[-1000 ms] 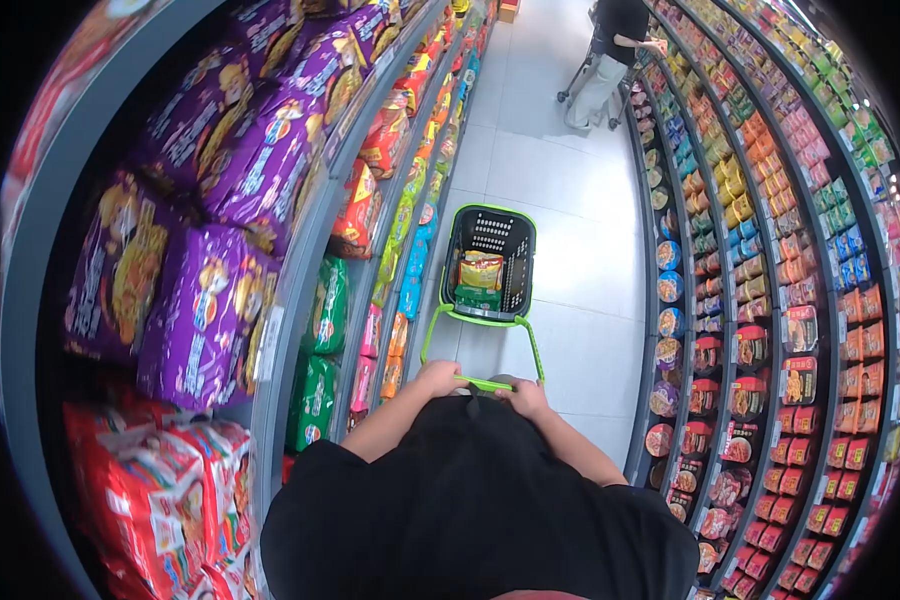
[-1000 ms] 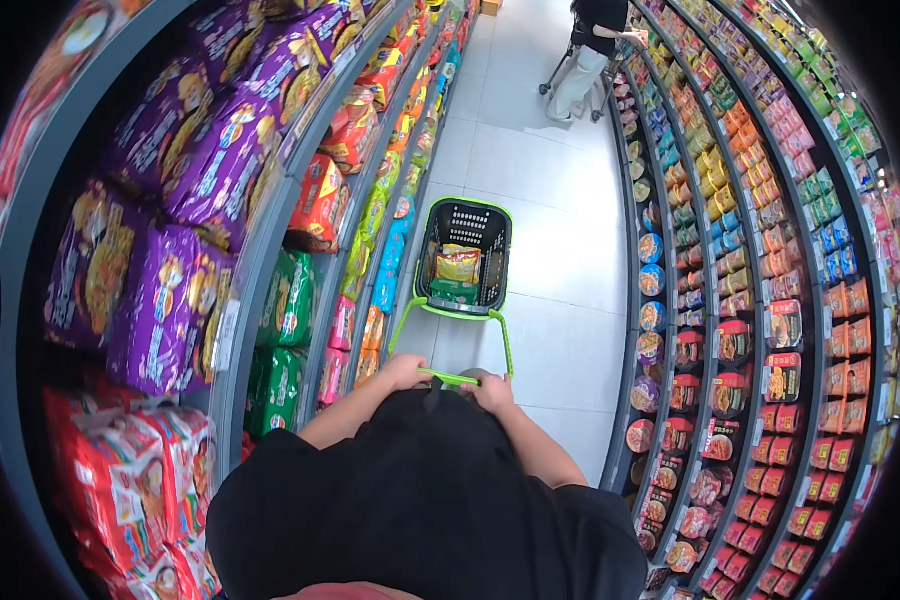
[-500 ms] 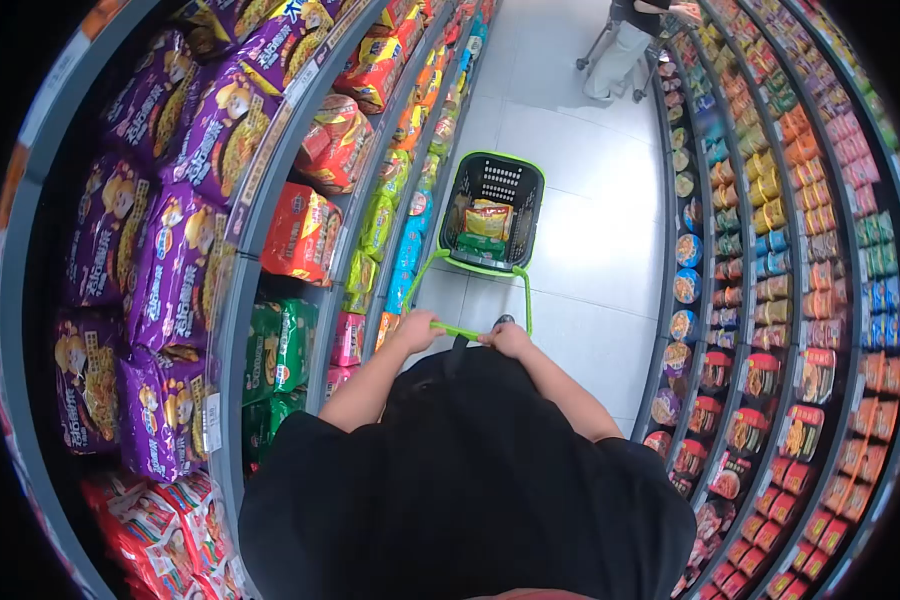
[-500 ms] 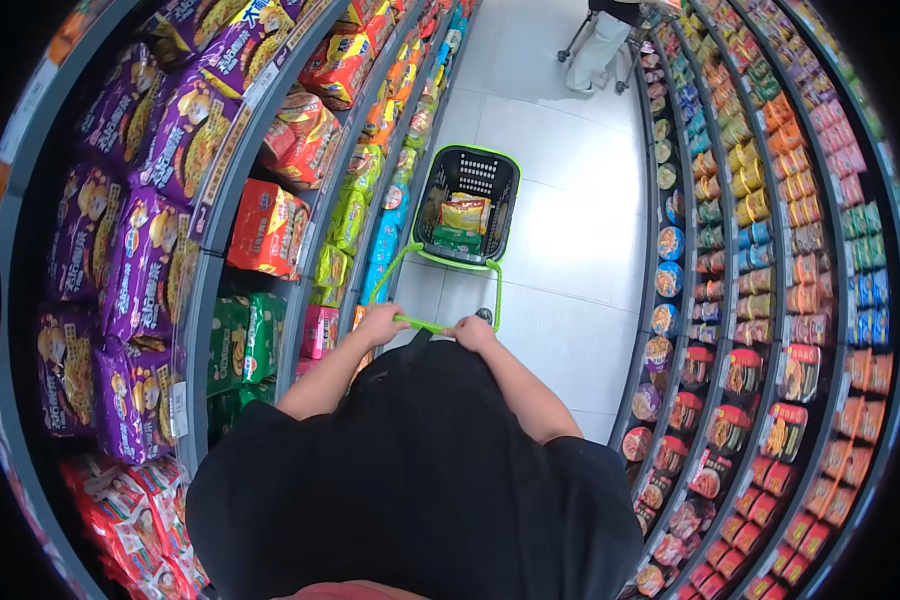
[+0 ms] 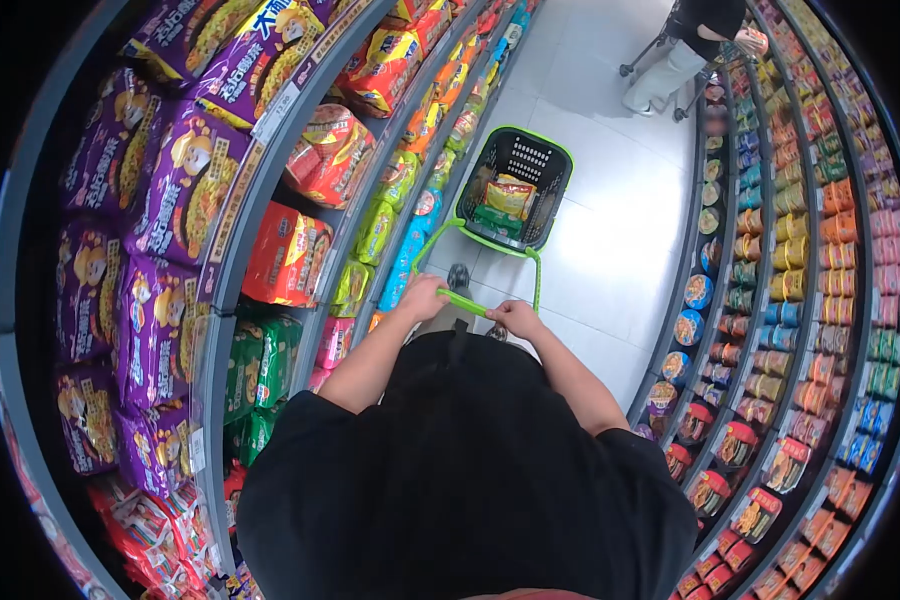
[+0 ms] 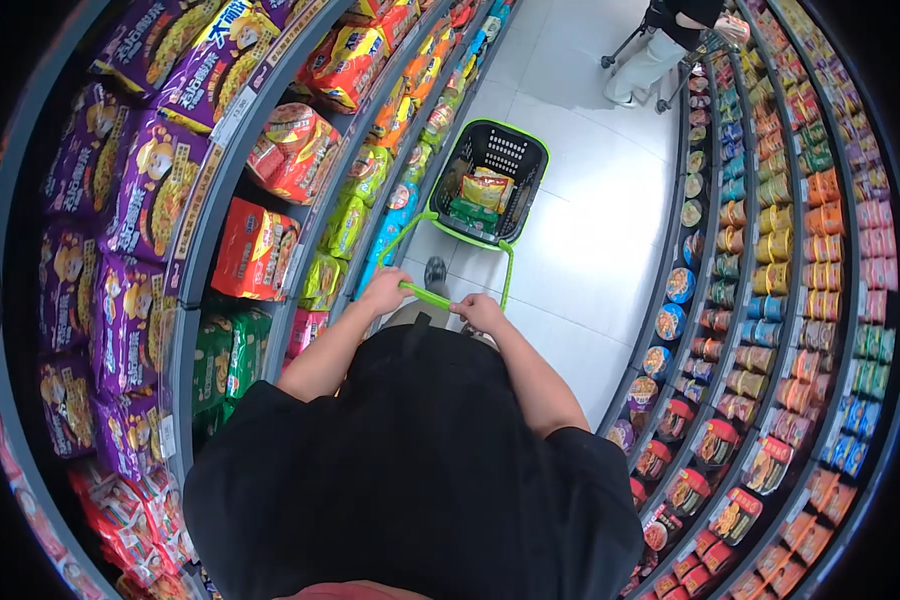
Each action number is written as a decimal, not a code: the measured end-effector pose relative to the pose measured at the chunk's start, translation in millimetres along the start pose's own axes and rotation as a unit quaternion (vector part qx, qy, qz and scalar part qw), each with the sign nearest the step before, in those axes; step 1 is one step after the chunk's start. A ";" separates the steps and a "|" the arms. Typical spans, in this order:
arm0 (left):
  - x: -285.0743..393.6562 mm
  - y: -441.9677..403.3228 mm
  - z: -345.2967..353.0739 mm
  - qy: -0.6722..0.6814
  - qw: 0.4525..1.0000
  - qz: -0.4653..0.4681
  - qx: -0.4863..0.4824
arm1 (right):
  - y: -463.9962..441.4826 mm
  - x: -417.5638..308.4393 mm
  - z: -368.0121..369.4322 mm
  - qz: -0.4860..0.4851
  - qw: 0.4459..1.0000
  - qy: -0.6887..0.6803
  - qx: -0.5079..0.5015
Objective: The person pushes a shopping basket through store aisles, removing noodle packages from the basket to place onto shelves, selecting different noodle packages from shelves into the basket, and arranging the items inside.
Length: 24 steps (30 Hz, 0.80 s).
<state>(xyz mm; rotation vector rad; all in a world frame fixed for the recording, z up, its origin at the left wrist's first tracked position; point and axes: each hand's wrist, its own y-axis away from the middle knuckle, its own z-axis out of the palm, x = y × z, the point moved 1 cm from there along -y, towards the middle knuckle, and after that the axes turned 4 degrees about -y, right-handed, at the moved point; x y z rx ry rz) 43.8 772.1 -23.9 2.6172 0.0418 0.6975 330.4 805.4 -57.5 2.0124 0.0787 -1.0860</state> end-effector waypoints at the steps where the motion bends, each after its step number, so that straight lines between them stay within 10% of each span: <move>1: 4.4 -7.8 -8.2 -0.005 1.000 0.006 -0.012 | -6.7 -0.8 -8.0 -0.003 1.000 -0.010 -0.016; 6: 6.1 -54.7 -30.5 0.025 0.999 0.048 -0.002 | -21.3 -26.0 -53.5 0.014 1.000 0.011 -0.018; 11: -43.3 -163.7 -44.3 0.250 0.909 -0.163 0.291 | -40.2 -62.2 -92.7 0.048 0.997 0.063 0.004; 16: -79.0 -258.4 -98.0 0.379 0.879 -0.254 0.137 | -51.2 -91.5 -120.8 0.036 0.997 0.072 0.020; 24: -55.7 -333.2 -164.3 0.467 0.746 -0.392 0.268 | -55.1 -101.7 -156.6 0.063 0.988 0.132 -0.052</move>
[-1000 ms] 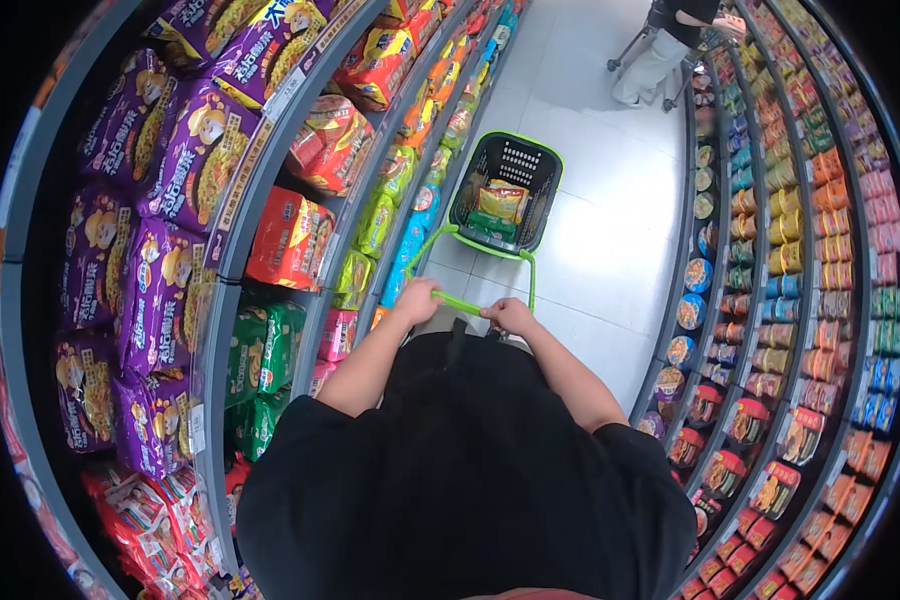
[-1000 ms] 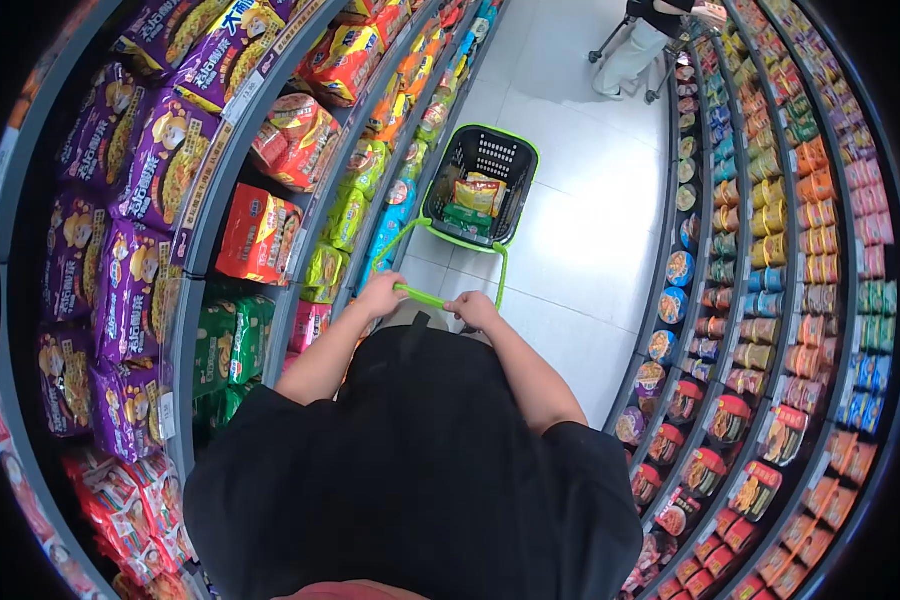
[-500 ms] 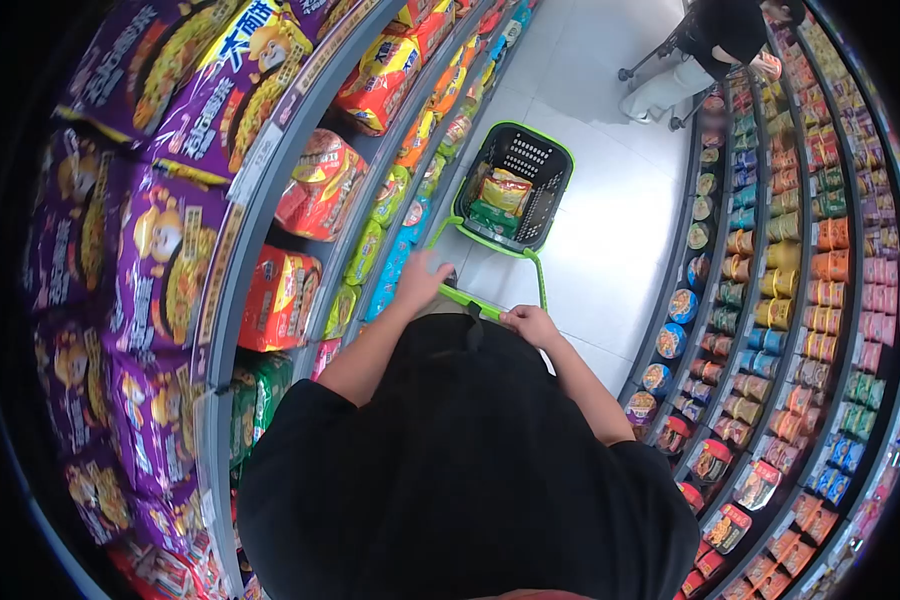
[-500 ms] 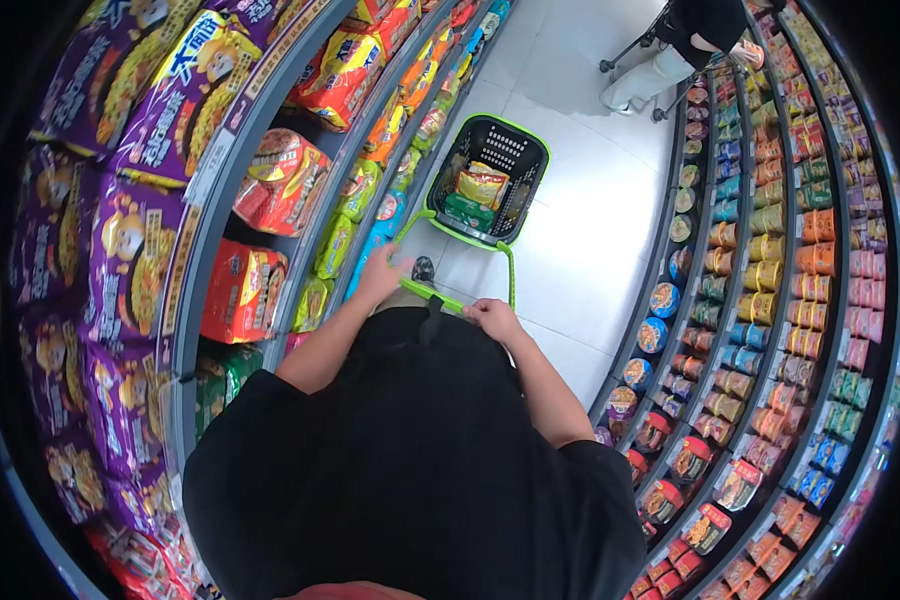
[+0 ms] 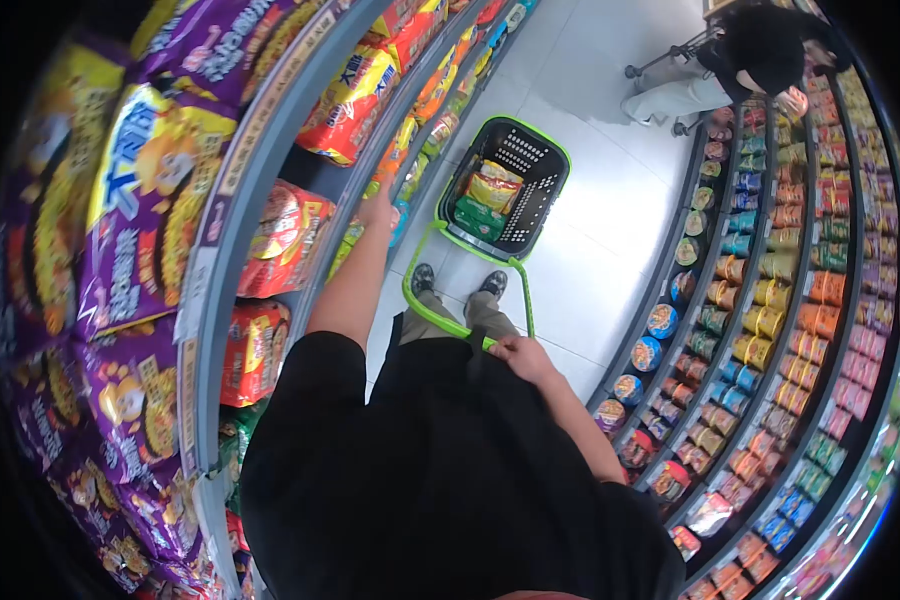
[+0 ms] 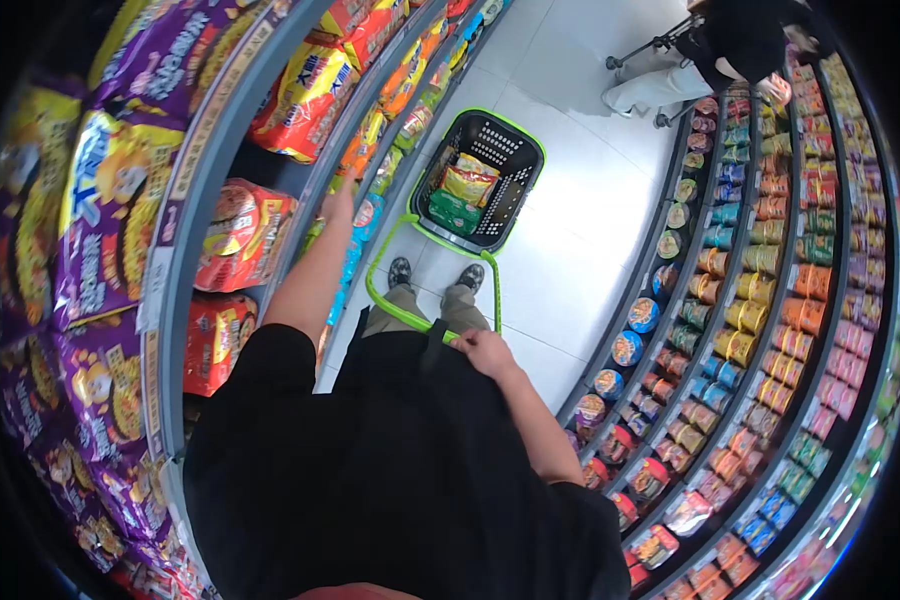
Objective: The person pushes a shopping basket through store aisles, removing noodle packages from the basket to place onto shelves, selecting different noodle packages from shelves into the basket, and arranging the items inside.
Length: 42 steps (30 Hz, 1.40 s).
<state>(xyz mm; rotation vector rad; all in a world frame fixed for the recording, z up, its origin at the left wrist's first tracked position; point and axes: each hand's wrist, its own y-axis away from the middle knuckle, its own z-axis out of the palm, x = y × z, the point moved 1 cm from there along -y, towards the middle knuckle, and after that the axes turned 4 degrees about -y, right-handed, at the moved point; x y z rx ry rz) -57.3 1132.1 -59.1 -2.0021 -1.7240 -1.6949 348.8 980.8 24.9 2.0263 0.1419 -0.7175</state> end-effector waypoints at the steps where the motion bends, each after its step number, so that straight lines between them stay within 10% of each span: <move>1: -2.6 -29.3 8.9 -0.072 0.997 -0.013 0.033 | -0.2 0.3 -3.0 0.009 1.000 -0.007 -0.002; 9: -12.2 -122.6 43.6 -0.034 0.987 0.151 0.040 | -10.0 6.8 -2.8 -0.044 0.994 -0.026 -0.094; 13: -55.1 -211.7 70.6 0.196 0.911 0.340 0.124 | -28.8 19.5 -2.5 -0.081 0.987 -0.045 -0.130; 15: -38.7 -192.5 67.4 -0.183 0.922 0.269 0.212 | -35.1 19.8 -5.8 -0.083 0.984 -0.049 -0.148; 21: -31.9 -161.2 67.2 -0.206 0.945 0.169 0.187 | -42.1 12.2 -12.9 -0.067 0.981 -0.059 -0.174; 26: -27.4 -132.3 63.4 0.062 0.960 0.241 0.129 | -40.3 14.5 -14.9 -0.070 0.982 -0.058 -0.166; 35: -47.7 4.3 51.3 0.208 0.973 0.063 -0.081 | -36.5 -5.9 -24.8 -0.087 0.991 -0.006 -0.105; 42: -31.9 124.7 -6.1 0.104 0.951 -0.067 -0.283 | -74.3 -25.6 -108.6 -0.177 0.943 -0.135 0.246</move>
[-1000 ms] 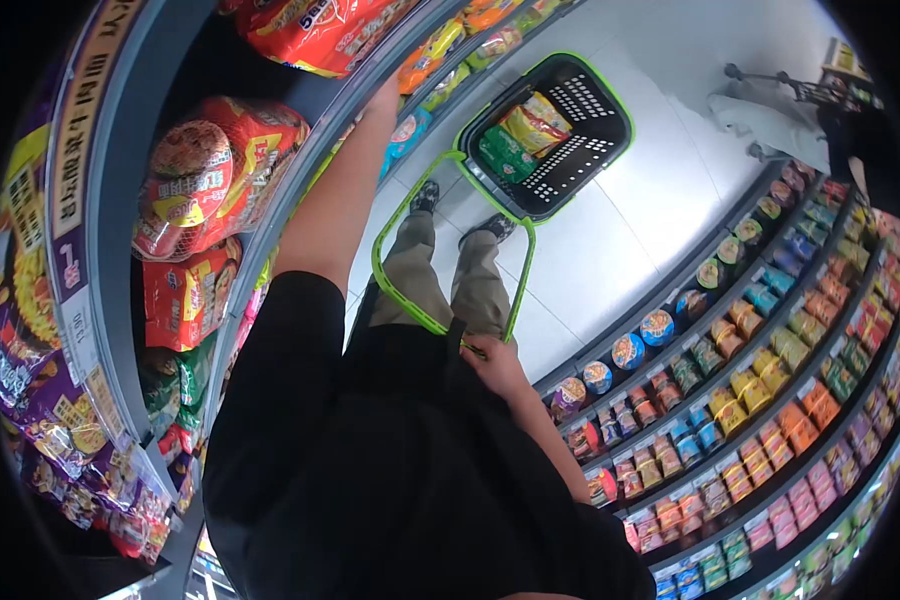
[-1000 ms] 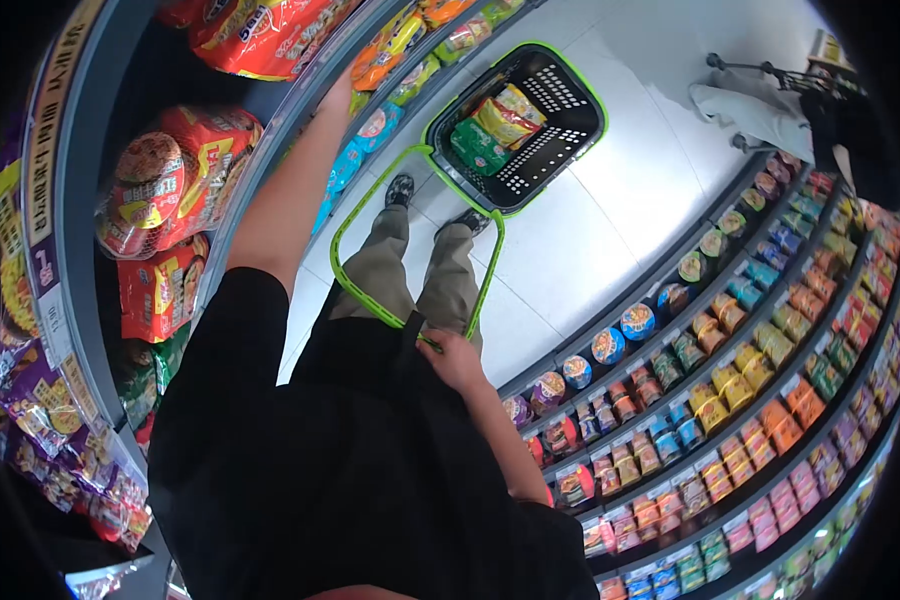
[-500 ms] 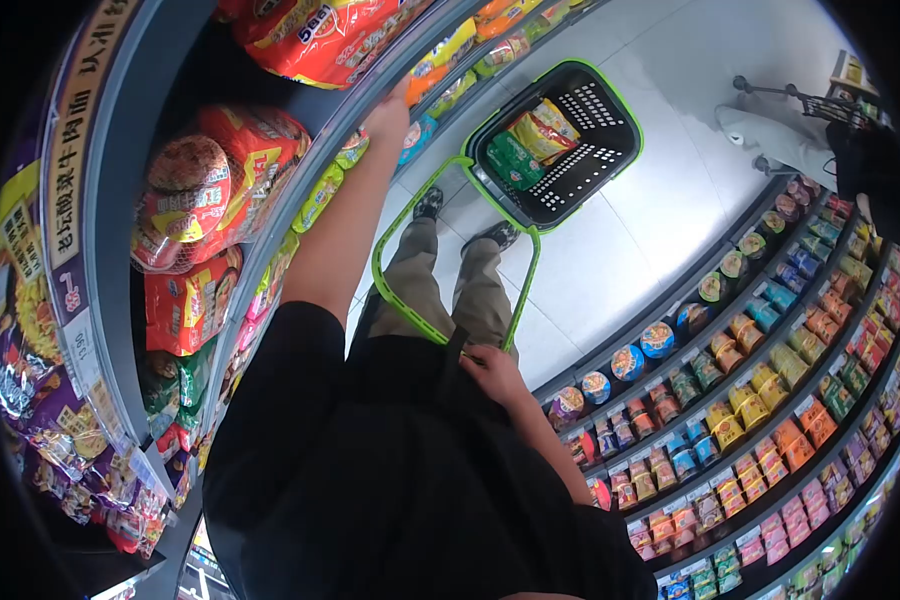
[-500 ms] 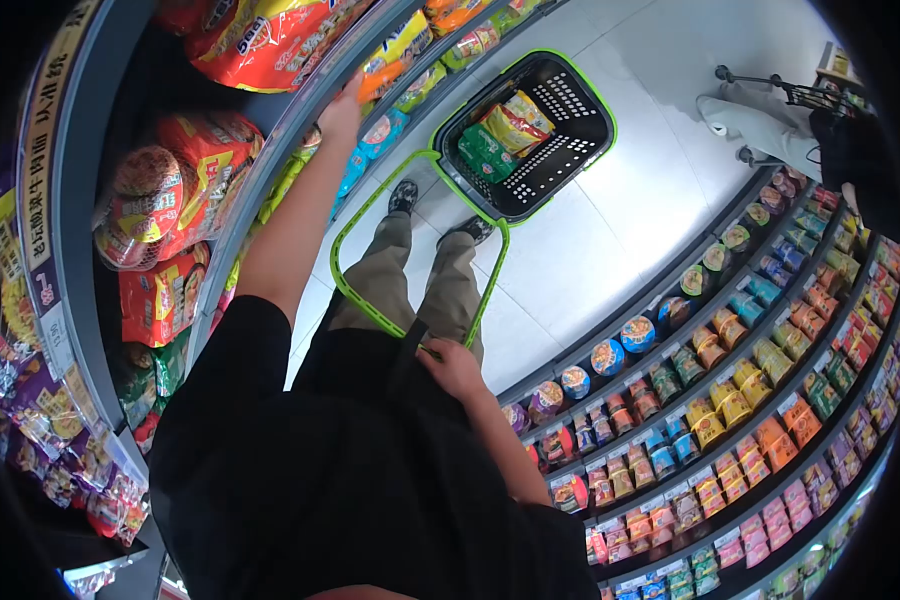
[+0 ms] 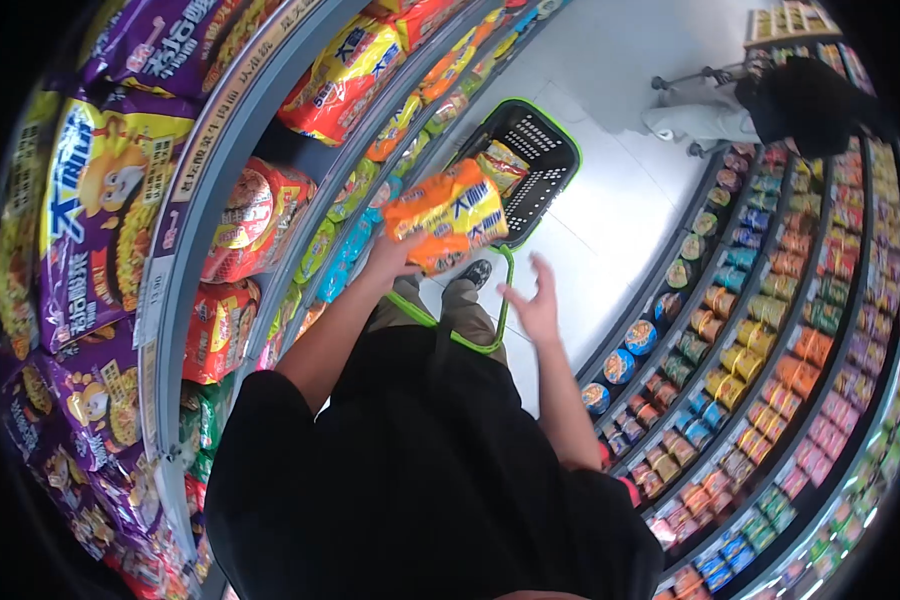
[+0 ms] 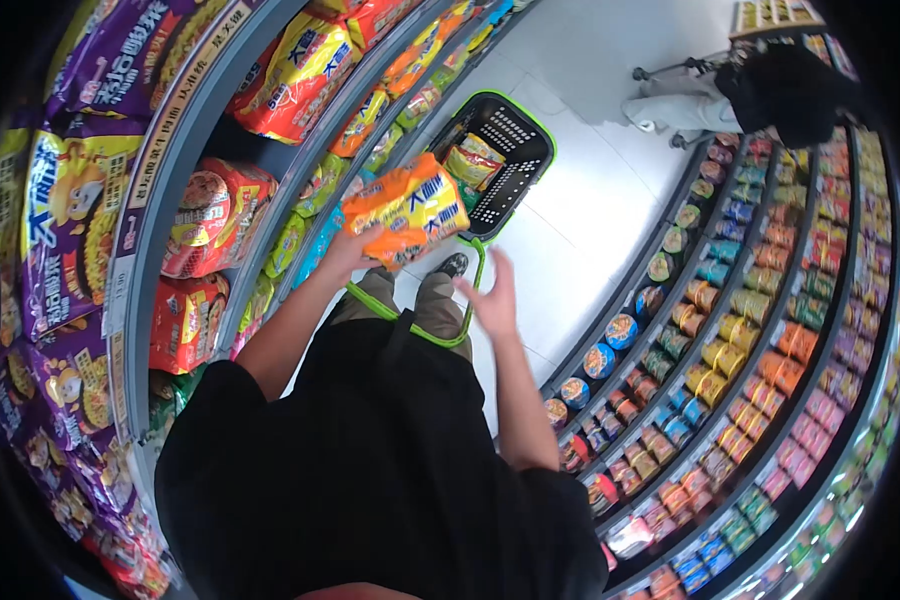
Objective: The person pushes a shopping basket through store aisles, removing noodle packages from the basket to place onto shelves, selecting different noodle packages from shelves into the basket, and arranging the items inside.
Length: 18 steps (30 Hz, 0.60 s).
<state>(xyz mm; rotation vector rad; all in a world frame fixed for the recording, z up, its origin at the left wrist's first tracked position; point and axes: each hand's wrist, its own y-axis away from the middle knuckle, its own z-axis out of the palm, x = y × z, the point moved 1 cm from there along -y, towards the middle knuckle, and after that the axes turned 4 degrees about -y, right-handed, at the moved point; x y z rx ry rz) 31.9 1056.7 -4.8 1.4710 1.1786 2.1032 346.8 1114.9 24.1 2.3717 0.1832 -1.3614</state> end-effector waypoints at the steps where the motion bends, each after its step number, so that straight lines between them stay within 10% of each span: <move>1: 11.8 20.5 2.3 -0.031 0.999 -0.007 -0.042 | -17.1 -9.0 -11.9 -0.033 0.999 -0.030 0.024; 6: 82.6 105.2 5.4 -0.120 0.974 0.045 -0.189 | -51.8 -82.5 -45.5 0.001 0.925 -0.307 -0.222; 9: 126.5 137.0 -10.4 -0.228 0.944 0.135 -0.198 | -31.6 -103.4 -53.5 0.023 0.907 -0.385 -0.167; 11: 153.0 167.4 -12.1 -0.422 0.823 0.337 -0.178 | -14.0 -104.4 -49.4 0.042 0.912 -0.399 -0.091; 18: 149.3 214.0 -11.0 -0.061 0.895 0.357 -0.260 | 68.8 -236.4 -28.4 0.023 0.859 -0.508 0.067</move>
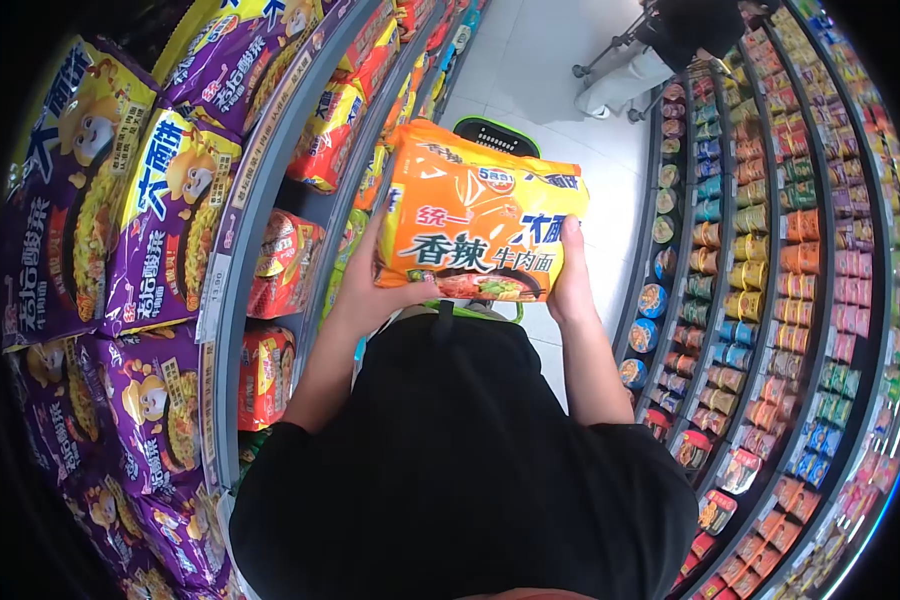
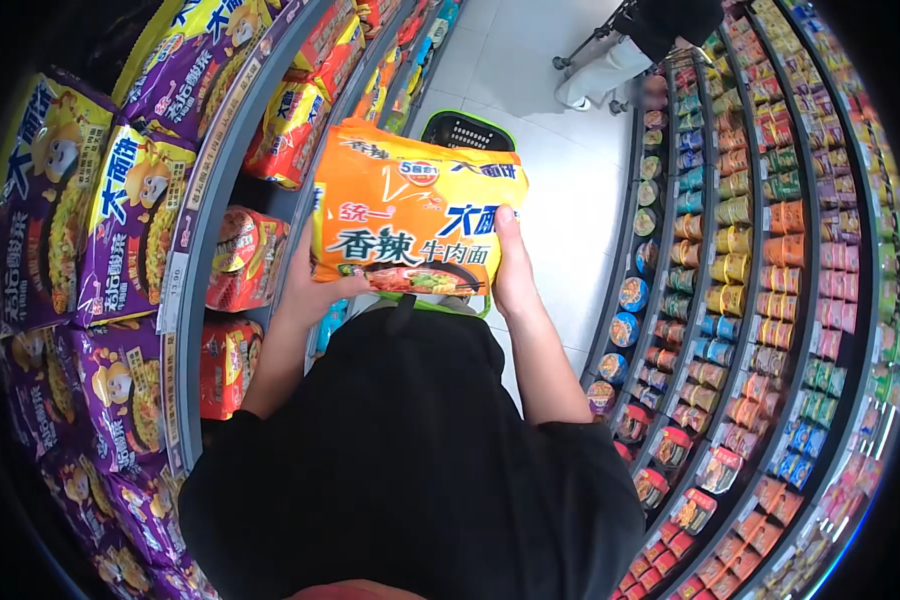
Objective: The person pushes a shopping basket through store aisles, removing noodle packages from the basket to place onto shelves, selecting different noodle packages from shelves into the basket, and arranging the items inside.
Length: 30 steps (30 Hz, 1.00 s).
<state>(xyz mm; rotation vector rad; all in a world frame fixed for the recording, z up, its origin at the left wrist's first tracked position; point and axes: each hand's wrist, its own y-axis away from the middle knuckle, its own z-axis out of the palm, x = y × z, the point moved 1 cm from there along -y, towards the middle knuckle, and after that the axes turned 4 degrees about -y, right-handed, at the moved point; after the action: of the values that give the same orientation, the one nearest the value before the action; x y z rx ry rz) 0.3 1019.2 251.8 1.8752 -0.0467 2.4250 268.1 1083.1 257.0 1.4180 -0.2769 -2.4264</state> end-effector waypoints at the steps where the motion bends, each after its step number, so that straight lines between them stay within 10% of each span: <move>1: 2.9 3.7 -1.5 0.029 0.999 0.013 -0.002 | 7.2 -4.2 3.8 -0.003 0.999 0.039 -0.009; 8: -1.4 20.4 -16.3 0.087 0.996 0.028 0.007 | 30.9 -11.2 11.7 0.009 0.980 0.196 -0.010; 14: 27.9 26.1 20.2 0.006 0.994 0.066 0.081 | 16.1 17.6 21.2 -0.031 0.996 0.076 -0.019; 17: 59.7 37.7 45.8 -0.410 0.854 0.281 0.155 | -4.0 33.2 35.9 -0.012 0.975 -0.215 -0.059; 22: 70.5 61.9 91.9 -0.522 0.627 0.578 -0.038 | -29.0 77.0 15.8 0.070 0.899 -0.391 -0.185; 30: 33.3 72.9 146.3 -0.634 0.441 0.611 -0.174 | -17.5 80.0 26.1 0.085 0.889 -0.405 -0.197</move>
<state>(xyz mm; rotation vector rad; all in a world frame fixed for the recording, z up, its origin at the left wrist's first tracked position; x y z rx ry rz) 127.4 937.6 322.6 3.1674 -2.2709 -0.0765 205.6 1070.4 199.3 0.1544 -0.0675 -2.5864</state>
